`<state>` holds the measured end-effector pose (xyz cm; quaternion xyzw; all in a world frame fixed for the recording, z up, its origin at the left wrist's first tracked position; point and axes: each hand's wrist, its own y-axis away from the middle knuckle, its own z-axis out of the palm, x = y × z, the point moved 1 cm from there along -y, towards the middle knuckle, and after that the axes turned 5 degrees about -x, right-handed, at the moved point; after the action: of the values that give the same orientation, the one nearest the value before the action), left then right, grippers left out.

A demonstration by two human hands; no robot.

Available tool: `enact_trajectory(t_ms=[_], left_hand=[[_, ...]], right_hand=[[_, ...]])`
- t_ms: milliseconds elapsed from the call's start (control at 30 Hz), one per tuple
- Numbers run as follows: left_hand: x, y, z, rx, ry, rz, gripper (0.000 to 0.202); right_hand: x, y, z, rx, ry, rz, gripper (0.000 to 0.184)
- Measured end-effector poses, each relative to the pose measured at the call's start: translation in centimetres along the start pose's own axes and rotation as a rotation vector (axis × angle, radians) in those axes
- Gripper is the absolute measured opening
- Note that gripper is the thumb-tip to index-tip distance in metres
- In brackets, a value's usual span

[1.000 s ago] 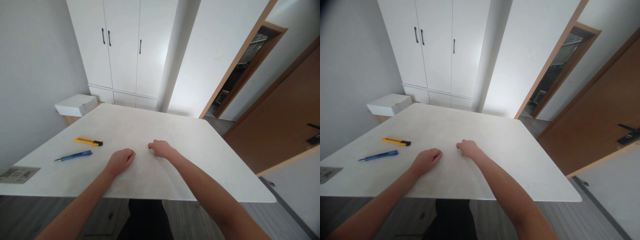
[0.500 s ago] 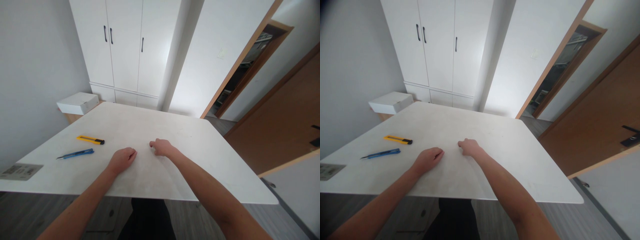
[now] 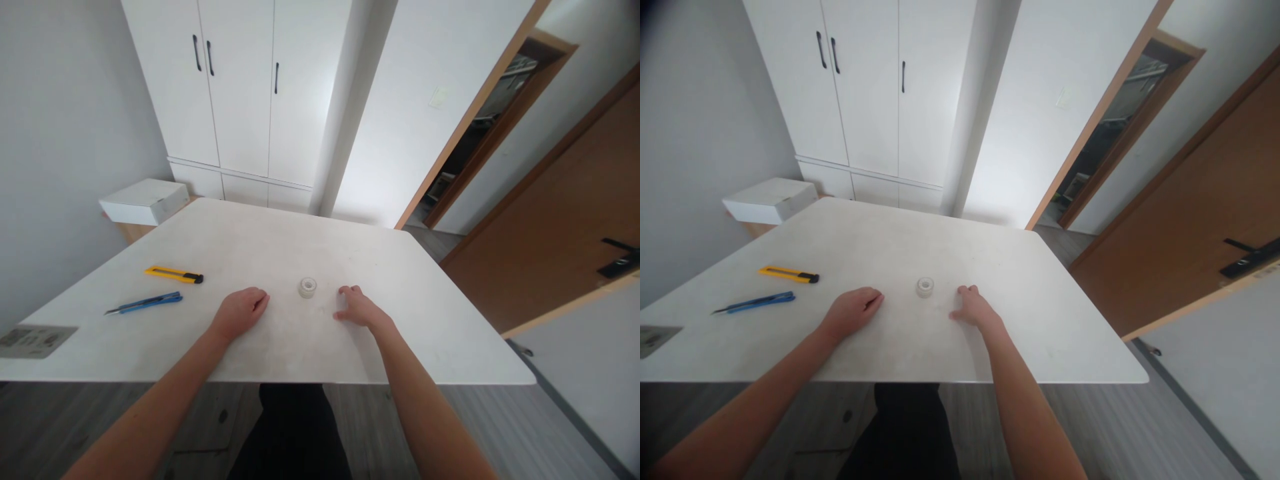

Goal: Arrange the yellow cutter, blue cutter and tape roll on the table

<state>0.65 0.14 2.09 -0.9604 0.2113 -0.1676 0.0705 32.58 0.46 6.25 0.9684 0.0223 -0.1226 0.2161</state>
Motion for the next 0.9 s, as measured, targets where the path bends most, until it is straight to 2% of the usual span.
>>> enact_trajectory(t_ms=[67, 167, 233, 333, 400, 467, 700, 900], left_hand=[[0.0, 0.0, 0.0, -0.002, -0.013, -0.004, 0.037], [-0.1, 0.0, 0.1, -0.007, -0.023, -0.003, 0.037], [-0.1, 0.0, 0.1, -0.003, -0.021, 0.001, 0.038], [-0.1, 0.0, 0.1, 0.002, -0.024, -0.002, 0.039], [-0.1, 0.1, 0.0, 0.0, -0.026, -0.002, 0.039], [0.0, 0.0, 0.0, -0.004, -0.025, -0.002, 0.039], [0.0, 0.0, 0.1, -0.012, -0.01, -0.012, 0.038], [-0.1, 0.0, 0.2, -0.012, 0.016, -0.014, 0.037]], right_hand=[[-0.4, 0.0, -0.1, -0.008, 0.038, 0.003, 0.07], [-2.3, -0.3, -1.2, -0.029, 0.17, 0.008, 0.06], [-4.2, -0.7, -2.2, 0.036, 0.237, -0.086, 0.057], [-7.2, -1.8, -3.3, 0.132, 0.276, -0.317, 0.071], [-8.7, -2.9, -3.5, 0.085, 0.325, -0.385, 0.077], [-9.6, -4.0, -3.3, 0.022, 0.389, -0.395, 0.072], [-9.9, -5.2, -1.9, -0.022, 0.52, -0.418, 0.048], [-9.7, -4.9, -2.0, 0.033, 0.527, -0.428, 0.044]])
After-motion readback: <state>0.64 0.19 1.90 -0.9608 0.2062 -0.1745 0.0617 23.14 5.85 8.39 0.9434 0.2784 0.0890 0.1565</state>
